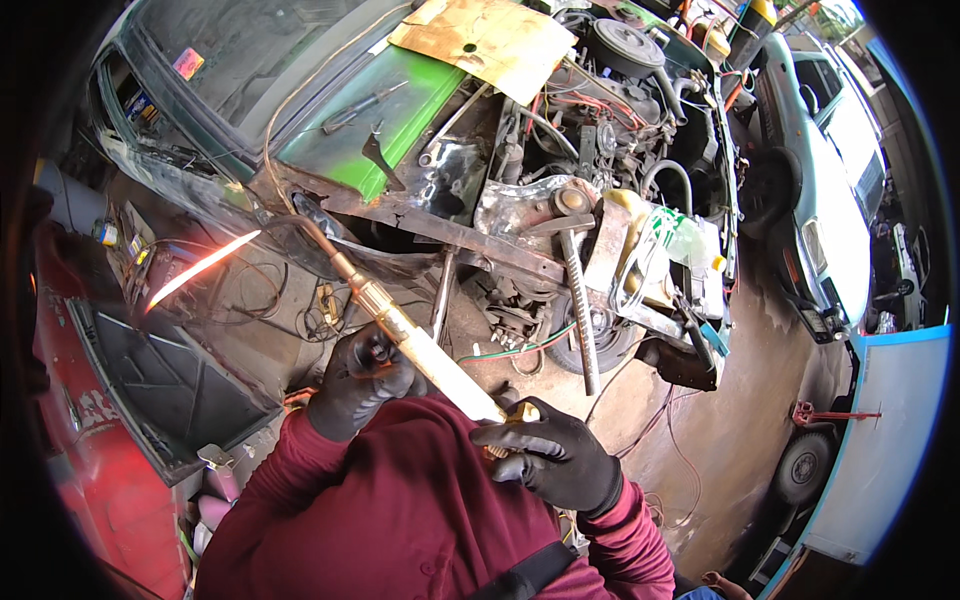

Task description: The person welds a metal bracket to the front frame of a green car using a MIG welding torch and filler wire. They repeatedly position the bracket, weld it in place, and then use a hammer to tap and adjust the weld area.

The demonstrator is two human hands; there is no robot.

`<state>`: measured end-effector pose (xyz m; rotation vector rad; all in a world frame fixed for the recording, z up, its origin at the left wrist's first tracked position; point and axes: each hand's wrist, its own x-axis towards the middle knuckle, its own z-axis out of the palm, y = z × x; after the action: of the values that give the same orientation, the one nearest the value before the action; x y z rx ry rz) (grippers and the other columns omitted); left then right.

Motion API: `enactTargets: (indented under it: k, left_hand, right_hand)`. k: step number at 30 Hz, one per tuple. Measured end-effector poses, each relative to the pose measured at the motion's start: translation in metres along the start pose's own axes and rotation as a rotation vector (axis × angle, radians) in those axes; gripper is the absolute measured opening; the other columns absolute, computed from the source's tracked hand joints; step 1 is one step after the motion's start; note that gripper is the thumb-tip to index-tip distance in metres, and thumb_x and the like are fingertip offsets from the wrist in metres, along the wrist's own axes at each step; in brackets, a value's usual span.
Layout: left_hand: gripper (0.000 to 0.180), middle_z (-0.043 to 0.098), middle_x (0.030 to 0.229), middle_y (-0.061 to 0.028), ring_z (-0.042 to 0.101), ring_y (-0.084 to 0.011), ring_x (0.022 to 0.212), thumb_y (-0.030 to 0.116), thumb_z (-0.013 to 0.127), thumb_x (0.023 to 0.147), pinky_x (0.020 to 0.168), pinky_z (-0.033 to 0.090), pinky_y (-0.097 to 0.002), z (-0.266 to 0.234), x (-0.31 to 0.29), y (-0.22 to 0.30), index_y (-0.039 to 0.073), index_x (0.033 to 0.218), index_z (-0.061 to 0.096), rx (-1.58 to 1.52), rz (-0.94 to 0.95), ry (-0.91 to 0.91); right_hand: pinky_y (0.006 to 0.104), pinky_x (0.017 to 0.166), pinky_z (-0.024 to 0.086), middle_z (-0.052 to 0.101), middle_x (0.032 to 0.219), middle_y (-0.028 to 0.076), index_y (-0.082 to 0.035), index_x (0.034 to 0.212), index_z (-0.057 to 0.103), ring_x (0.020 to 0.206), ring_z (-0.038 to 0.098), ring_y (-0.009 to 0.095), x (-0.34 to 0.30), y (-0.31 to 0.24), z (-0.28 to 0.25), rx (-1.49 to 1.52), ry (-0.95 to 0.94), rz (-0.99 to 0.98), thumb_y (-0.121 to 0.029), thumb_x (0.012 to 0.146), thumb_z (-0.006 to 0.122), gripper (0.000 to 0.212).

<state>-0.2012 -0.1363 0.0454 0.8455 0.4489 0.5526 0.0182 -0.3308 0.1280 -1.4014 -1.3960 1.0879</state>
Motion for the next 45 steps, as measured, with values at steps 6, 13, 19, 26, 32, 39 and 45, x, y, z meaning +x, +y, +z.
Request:
enactTargets:
  k: [6, 13, 19, 26, 32, 39, 45]
  left_hand:
    - [0.041, 0.064, 0.084, 0.0042, 0.057, -0.0032, 0.071, 0.025, 0.082, 0.101, 0.065, 0.048, -0.0227, 0.064, 0.005, -0.021, 0.0, 0.131, 0.069, -0.073, -0.026, 0.074]
    - [0.034, 0.061, 0.084, 0.0058, 0.055, -0.0022, 0.071, 0.027, 0.078, 0.105, 0.064, 0.049, -0.0228, 0.138, 0.023, -0.044, 0.002, 0.127, 0.07, -0.019, -0.01, 0.039]
    - [0.024, 0.063, 0.09, 0.0032, 0.055, -0.0028, 0.075, 0.02, 0.076, 0.107, 0.067, 0.044, -0.0231, 0.208, 0.042, -0.066, 0.004, 0.123, 0.066, 0.066, -0.14, -0.096]
    - [0.027, 0.059, 0.09, 0.0055, 0.053, -0.0014, 0.076, 0.023, 0.077, 0.107, 0.067, 0.048, -0.0219, 0.245, 0.058, -0.097, 0.005, 0.124, 0.066, 0.129, -0.155, -0.178]
    - [0.031, 0.06, 0.095, 0.0032, 0.052, -0.001, 0.08, 0.022, 0.075, 0.109, 0.062, 0.039, -0.0219, 0.263, 0.071, -0.097, 0.001, 0.128, 0.064, 0.134, -0.168, -0.3]
    - [0.033, 0.058, 0.097, -0.0028, 0.058, -0.0103, 0.082, 0.027, 0.053, 0.116, 0.075, 0.054, -0.0289, 0.192, 0.065, -0.018, 0.001, 0.137, 0.056, 0.65, 0.124, -0.14]
    - [0.034, 0.068, 0.1, -0.0054, 0.066, -0.0113, 0.085, 0.029, 0.056, 0.115, 0.08, 0.058, -0.0295, 0.071, 0.042, 0.058, 0.001, 0.133, 0.064, 0.833, 0.174, 0.31]
  right_hand:
    - [0.0397, 0.091, 0.057, 0.078, 0.116, 0.014, -0.003, 0.142, 0.073, 0.101, 0.07, 0.027, -0.029, 0.02, -0.021, -0.106, -0.012, -0.134, -0.024, 0.093, 0.088, 0.055]
    - [0.0312, 0.095, 0.056, 0.07, 0.123, 0.006, 0.001, 0.165, 0.045, 0.109, 0.067, 0.014, -0.106, 0.022, -0.035, 0.714, 0.344, 0.237, -0.024, 0.103, 0.081, 0.076]
    - [0.0304, 0.092, 0.056, 0.075, 0.114, 0.007, 0.003, 0.132, 0.068, 0.102, 0.068, 0.011, -0.158, 0.04, -0.054, 0.463, 0.622, 0.298, -0.011, 0.107, 0.07, 0.029]
    - [0.0296, 0.083, 0.057, 0.076, 0.106, 0.008, 0.004, 0.133, 0.067, 0.092, 0.07, 0.012, -0.195, 0.056, -0.077, 0.463, 0.685, 0.227, -0.018, 0.11, 0.064, 0.032]
    - [0.0244, 0.053, 0.051, 0.072, 0.085, 0.006, -0.003, 0.129, 0.062, 0.067, 0.068, 0.011, -0.193, 0.063, -0.077, 0.387, 0.763, 0.148, -0.054, 0.113, 0.059, 0.053]
    - [0.0246, 0.054, 0.052, 0.072, 0.092, 0.01, 0.0, 0.133, 0.06, 0.067, 0.068, 0.012, -0.192, 0.065, -0.098, 0.395, 0.971, 0.124, -0.053, 0.112, 0.062, 0.057]
    - [0.0215, 0.047, 0.041, 0.066, 0.083, 0.005, -0.002, 0.13, 0.061, 0.055, 0.055, 0.006, -0.187, 0.062, -0.098, 0.369, 1.161, 0.072, -0.047, 0.116, 0.056, 0.047]
